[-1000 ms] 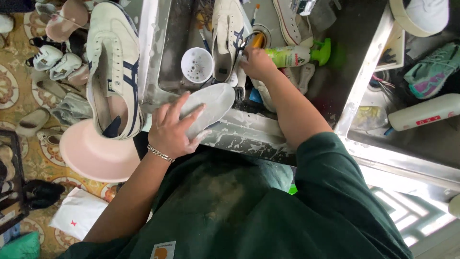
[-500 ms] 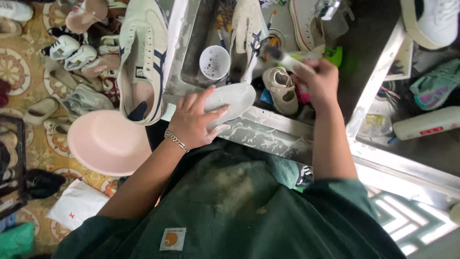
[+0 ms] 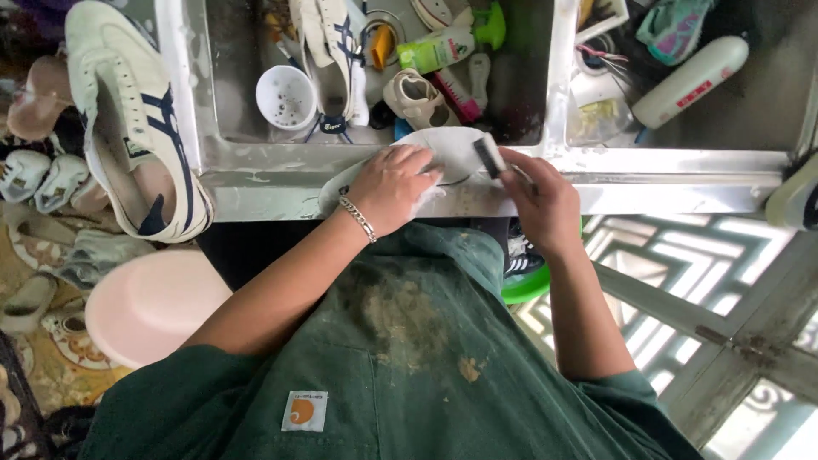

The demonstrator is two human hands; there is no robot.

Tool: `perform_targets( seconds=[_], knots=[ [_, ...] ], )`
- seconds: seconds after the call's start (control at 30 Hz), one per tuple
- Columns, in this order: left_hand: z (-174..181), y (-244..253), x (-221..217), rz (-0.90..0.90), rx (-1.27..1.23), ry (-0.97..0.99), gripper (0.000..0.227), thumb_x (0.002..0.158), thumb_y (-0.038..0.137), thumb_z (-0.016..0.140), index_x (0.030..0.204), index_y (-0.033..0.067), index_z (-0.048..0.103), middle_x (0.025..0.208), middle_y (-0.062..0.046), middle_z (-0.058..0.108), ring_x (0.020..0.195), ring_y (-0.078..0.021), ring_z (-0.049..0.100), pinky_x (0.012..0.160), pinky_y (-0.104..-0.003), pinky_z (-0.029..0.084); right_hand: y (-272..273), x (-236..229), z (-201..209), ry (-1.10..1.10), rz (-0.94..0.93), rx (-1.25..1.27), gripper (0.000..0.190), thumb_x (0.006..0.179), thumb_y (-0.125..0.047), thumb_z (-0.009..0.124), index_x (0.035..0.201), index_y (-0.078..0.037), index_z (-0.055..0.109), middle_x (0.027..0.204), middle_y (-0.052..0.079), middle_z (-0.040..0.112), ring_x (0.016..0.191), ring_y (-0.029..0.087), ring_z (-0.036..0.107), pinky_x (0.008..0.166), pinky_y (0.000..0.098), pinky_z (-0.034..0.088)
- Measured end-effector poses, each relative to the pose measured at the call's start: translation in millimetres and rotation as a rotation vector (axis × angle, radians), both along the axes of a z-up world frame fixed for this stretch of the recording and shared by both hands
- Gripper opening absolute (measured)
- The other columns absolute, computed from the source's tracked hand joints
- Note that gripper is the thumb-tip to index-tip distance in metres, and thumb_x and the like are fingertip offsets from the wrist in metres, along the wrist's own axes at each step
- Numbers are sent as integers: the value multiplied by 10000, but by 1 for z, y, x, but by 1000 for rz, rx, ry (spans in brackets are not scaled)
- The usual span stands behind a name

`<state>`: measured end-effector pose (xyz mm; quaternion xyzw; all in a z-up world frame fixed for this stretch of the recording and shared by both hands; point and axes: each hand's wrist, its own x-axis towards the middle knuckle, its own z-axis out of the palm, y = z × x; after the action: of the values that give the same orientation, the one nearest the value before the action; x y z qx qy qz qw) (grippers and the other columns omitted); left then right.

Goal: The person scrubs the sole of a white sneaker using a pink brush and cleaning solution in a sink. They then rinse the shoe under running water from a faucet to remove the soap and dirt.

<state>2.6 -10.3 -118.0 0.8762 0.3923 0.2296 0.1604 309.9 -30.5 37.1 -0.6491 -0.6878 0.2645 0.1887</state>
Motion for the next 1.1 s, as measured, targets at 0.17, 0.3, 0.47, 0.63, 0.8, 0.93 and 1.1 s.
perform_targets(
  seconds=[0.17,0.3,0.47,0.63,0.8,0.93,1.1],
  knots=[
    [33,-12,-12,-16,-91,71,422,1177,164,679,1567,210,834,1699,-100,725,1660,-361,641,1375,-555,500,16,-4,-37,-402,113,324,318,1145,-454,929,1459,-407,917,1080,-36,809,810,374,857,698,526,689],
    [30,-16,-18,-14,-257,63,500,1225,85,605,1691,189,754,1821,-131,681,1752,-362,577,1501,-577,365,3,-55,-18,-221,181,285,213,1064,-399,977,1261,-349,914,902,-27,838,752,378,865,656,511,667],
    [24,-21,-20,20,-205,-34,410,1201,88,667,1574,125,834,1716,-119,785,1654,-308,683,1467,-519,452,23,-7,-48,-337,83,301,247,1072,-391,952,1307,-320,930,920,49,856,826,435,870,727,567,684],
    [4,-16,-19,30,-181,-94,357,1174,100,705,1476,144,891,1601,-108,864,1580,-318,750,1453,-528,479,11,-39,-23,-262,156,214,219,1054,-370,922,1269,-412,933,940,-91,873,788,311,893,747,459,705],
    [22,-11,-27,-24,-210,-142,297,1136,61,750,1396,79,892,1586,-150,870,1567,-344,759,1463,-524,470,6,-48,-26,-198,203,311,330,930,-301,919,1260,-307,919,939,29,877,803,469,855,739,555,677],
    [38,-9,-35,-30,-220,-154,273,1172,49,701,1343,84,911,1516,-146,902,1516,-355,792,1440,-526,507,15,-24,-45,-106,179,230,379,933,-410,903,1304,-337,881,1091,35,909,976,497,875,833,620,686],
    [29,-11,-37,18,-235,-63,289,1188,111,664,1292,210,915,1373,-80,939,1430,-292,837,1398,-516,546,11,-86,-38,-293,129,214,205,1051,-510,901,1254,-529,885,1001,-127,881,823,288,885,762,449,716]
  ],
)
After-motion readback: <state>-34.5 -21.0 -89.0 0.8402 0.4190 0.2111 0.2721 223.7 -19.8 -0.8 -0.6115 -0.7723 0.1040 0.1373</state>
